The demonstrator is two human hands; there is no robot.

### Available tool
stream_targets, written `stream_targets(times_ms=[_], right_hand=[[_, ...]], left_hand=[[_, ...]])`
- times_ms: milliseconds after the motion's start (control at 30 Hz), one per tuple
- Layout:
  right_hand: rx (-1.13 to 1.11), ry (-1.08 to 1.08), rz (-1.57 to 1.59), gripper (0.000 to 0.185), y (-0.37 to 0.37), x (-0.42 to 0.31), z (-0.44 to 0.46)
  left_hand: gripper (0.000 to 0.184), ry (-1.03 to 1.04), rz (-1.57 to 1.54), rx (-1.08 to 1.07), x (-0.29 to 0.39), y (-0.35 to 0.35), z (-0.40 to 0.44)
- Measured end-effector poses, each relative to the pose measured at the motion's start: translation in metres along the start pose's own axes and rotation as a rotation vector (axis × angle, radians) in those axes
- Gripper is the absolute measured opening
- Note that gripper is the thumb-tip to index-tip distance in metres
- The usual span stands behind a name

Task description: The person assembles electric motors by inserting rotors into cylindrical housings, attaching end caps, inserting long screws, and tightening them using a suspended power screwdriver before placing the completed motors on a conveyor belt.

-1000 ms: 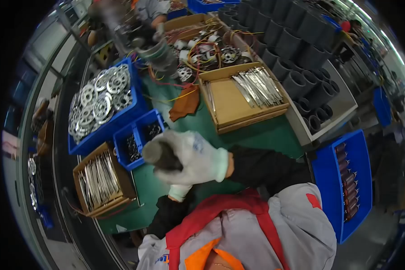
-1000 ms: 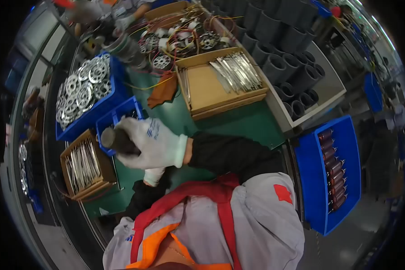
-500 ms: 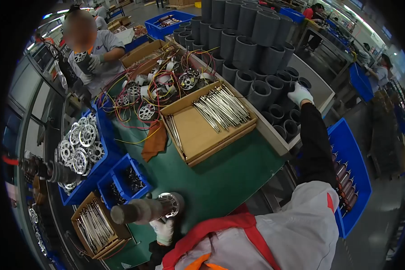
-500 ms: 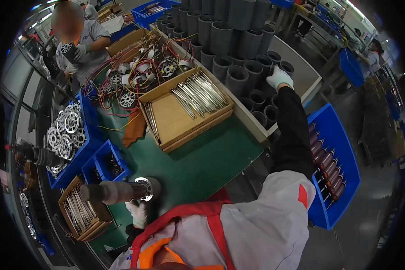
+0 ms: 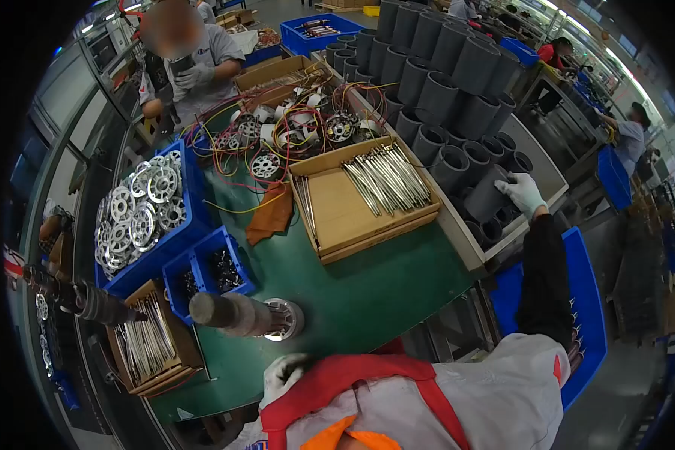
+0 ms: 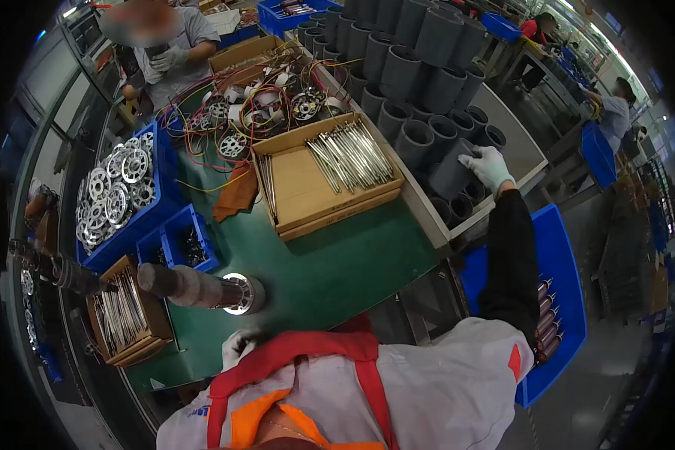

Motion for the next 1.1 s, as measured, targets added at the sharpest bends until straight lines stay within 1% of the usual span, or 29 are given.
stream_targets(times_ms=[33, 100, 133, 167, 200, 233, 267, 333, 367, 400, 467, 500, 567, 600, 633, 667, 700, 733, 767, 800, 867, 900, 933, 1000, 1033, 1100], right_hand=[[-0.079, -0.056, 0.039, 0.042, -0.001, -0.023, -0.023], [-0.261, -0.132, 0.160, 0.036, 0.000, -0.082, -0.079], [-0.365, -0.152, 0.241, 0.034, 0.003, -0.112, -0.108], [-0.465, -0.217, 0.304, 0.031, 0.009, -0.128, -0.126], [-0.622, -0.360, 0.413, 0.032, 0.021, -0.151, -0.147], [-0.785, -0.503, 0.523, 0.033, 0.034, -0.173, -0.165], [-0.970, -0.504, 0.611, 0.036, 0.052, -0.183, -0.177], [-1.191, -0.485, 0.706, 0.039, 0.093, -0.206, -0.201], [-1.227, -0.517, 0.596, 0.042, 0.113, -0.208, -0.207], [-1.263, -0.512, 0.598, 0.042, 0.127, -0.216, -0.213], [-0.975, -1.041, 0.309, 0.049, 0.142, -0.247, -0.228], [-0.925, -1.074, 0.171, 0.053, 0.149, -0.256, -0.235], [-0.662, -1.248, 0.272, 0.054, 0.152, -0.283, -0.248], [-0.659, -1.220, 0.494, 0.049, 0.149, -0.291, -0.246], [-0.665, -0.960, 0.742, 0.047, 0.159, -0.288, -0.238], [-0.664, -0.676, 0.963, 0.047, 0.174, -0.283, -0.231], [-0.619, -0.566, 0.971, 0.050, 0.185, -0.292, -0.232], [-0.600, -0.675, 0.917, 0.054, 0.196, -0.309, -0.238], [-0.573, -0.782, 0.860, 0.058, 0.206, -0.327, -0.245], [-0.522, -0.923, 0.753, 0.070, 0.210, -0.355, -0.260], [-0.626, -0.912, 0.756, 0.079, 0.230, -0.366, -0.272], [-0.602, -0.947, 0.750, 0.077, 0.232, -0.376, -0.275], [-0.768, -0.587, 0.743, 0.073, 0.299, -0.335, -0.256], [-0.395, -1.181, 0.599, 0.071, 0.246, -0.363, -0.281], [-0.465, -1.086, 0.504, 0.059, 0.249, -0.361, -0.279], [-0.405, -1.115, 0.645, 0.042, 0.235, -0.372, -0.284]], left_hand=[[0.031, -0.072, -0.053, -0.124, 0.015, 0.011, 0.016], [0.036, -0.026, -0.328, -0.306, 0.024, 0.042, 0.040], [0.040, 0.019, -0.371, -0.404, 0.046, 0.054, 0.057], [0.044, 0.064, -0.414, -0.500, 0.073, 0.067, 0.075], [0.059, -0.041, -0.600, -0.600, 0.087, 0.082, 0.087], [0.066, 0.078, -0.741, -0.629, 0.110, 0.095, 0.105], [0.074, 0.199, -0.880, -0.648, 0.129, 0.104, 0.117], [0.088, 0.248, -1.015, -0.813, 0.160, 0.112, 0.108], [0.095, 0.061, -1.169, -0.788, 0.159, 0.107, 0.103], [0.095, 0.044, -1.184, -0.758, 0.155, 0.102, 0.094], [0.086, -0.021, -1.110, -0.624, 0.134, 0.087, 0.081], [0.086, -0.035, -1.117, -0.597, 0.126, 0.083, 0.072], [0.089, -0.028, -1.099, -0.498, 0.113, 0.065, 0.063], [0.095, 0.034, -1.003, -0.463, 0.114, 0.049, 0.057], [0.101, 0.087, -0.906, -0.430, 0.117, 0.034, 0.052], [0.097, 0.372, -0.784, -0.356, 0.130, 0.010, 0.046], [0.096, 0.504, -0.731, -0.329, 0.147, -0.014, 0.039], [0.095, 0.636, -0.675, -0.311, 0.166, -0.035, 0.031], [0.095, 0.642, -0.657, -0.303, 0.167, -0.041, 0.031], [0.096, 0.643, -0.605, -0.265, 0.168, -0.048, 0.032], [0.098, 0.646, -0.508, -0.191, 0.169, -0.061, 0.034], [0.099, 0.651, -0.459, -0.150, 0.170, -0.069, 0.036], [0.100, 0.658, -0.408, -0.106, 0.172, -0.078, 0.039], [0.102, 0.669, -0.312, -0.015, 0.173, -0.095, 0.041], [0.103, 0.670, -0.269, 0.026, 0.174, -0.102, 0.041], [0.106, 0.677, -0.192, 0.102, 0.176, -0.114, 0.044]])
Point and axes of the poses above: each hand's wrist, its own z-axis towards the middle knuckle, its own y-axis out of the palm, x = y × z, the point moved 8 cm from there along z, towards the middle knuckle, and after that the axes turned 5 degrees about z, right-handed, at the moved point
